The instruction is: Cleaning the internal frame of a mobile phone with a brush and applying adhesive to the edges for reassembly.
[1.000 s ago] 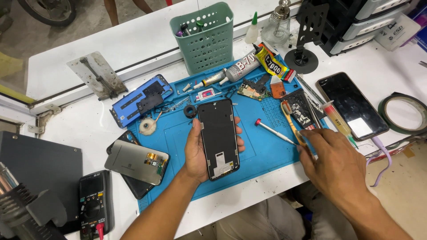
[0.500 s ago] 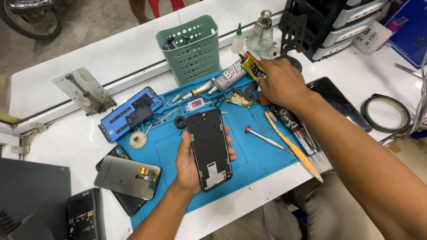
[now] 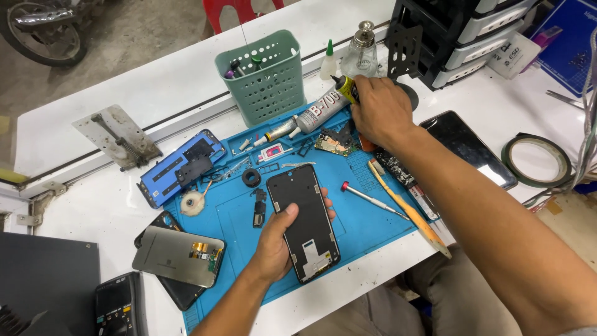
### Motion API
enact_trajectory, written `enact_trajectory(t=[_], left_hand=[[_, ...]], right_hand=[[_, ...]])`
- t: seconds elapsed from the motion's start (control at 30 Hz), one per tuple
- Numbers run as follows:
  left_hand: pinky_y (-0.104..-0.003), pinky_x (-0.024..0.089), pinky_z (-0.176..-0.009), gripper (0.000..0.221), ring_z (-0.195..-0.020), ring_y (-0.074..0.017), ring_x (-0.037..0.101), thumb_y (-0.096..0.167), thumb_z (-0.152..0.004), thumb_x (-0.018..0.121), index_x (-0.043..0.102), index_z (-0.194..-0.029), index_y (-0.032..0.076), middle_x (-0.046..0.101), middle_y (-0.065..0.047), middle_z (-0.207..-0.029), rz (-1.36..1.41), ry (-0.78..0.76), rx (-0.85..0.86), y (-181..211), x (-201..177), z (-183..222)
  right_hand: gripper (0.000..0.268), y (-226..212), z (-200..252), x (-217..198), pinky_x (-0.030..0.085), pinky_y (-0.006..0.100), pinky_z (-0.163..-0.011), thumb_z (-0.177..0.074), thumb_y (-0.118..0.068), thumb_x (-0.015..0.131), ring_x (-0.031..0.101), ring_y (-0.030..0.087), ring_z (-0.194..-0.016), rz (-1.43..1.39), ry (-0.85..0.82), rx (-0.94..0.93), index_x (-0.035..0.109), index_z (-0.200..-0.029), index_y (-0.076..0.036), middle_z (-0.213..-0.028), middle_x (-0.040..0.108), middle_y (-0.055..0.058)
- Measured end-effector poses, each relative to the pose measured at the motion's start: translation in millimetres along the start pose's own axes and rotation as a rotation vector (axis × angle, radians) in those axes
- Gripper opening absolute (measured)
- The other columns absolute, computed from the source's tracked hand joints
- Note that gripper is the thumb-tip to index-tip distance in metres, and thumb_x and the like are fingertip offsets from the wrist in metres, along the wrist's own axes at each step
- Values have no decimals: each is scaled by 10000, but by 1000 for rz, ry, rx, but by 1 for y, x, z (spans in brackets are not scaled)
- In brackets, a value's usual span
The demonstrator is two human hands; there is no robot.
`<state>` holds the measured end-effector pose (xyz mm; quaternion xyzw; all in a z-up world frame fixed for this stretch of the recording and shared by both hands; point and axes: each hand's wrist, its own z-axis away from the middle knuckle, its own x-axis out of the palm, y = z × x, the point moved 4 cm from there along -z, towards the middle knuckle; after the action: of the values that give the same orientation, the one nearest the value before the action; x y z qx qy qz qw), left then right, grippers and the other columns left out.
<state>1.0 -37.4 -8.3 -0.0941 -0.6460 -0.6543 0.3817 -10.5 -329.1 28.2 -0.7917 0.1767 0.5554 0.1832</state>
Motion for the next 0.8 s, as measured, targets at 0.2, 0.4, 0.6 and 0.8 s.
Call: enact_trajectory(t=[0.2, 0.4, 0.6, 0.8], left_hand=[[-388, 659, -683, 337, -838, -319, 806, 262, -984, 589, 753, -980, -32, 807, -200, -924, -321, 118, -11, 3, -8, -3], [-325, 632, -635, 308, -810, -216, 774, 224, -957, 629, 776, -1112, 3, 802, -118, -945, -558, 188, -14, 10, -2, -3], [-340, 671, -905, 458, -1086, -203, 765, 242, -879, 688, 643, -1311, 96, 783, -83, -1196, -723, 290, -22, 19, 16, 0], [-460, 396, -1162, 854, -1472, -334, 419, 296, -880, 734, 309, -1587, 74, 424, -169, -1606, -1173, 366, 121, 19, 14, 5]], right_hand=[[533, -22, 25, -48, 500, 476, -826, -959, -225, 686, 558, 353, -1035, -128, 294, -98, 504, -1404, 5, -1190, 633, 214], [457, -66, 97, -102, 539, 380, -793, -977, -252, 617, 619, 267, -994, -696, 135, 0, 477, -1324, 10, -1130, 610, 164], [600, -60, 157, -72, 537, 245, -801, -860, -256, 682, 550, 142, -962, -1282, 16, 207, 511, -1374, 2, -1105, 572, 67], [587, -60, 178, -62, 483, 255, -699, -895, -312, 671, 524, 124, -900, -1124, -48, 167, 529, -1389, -30, -1003, 533, 32]])
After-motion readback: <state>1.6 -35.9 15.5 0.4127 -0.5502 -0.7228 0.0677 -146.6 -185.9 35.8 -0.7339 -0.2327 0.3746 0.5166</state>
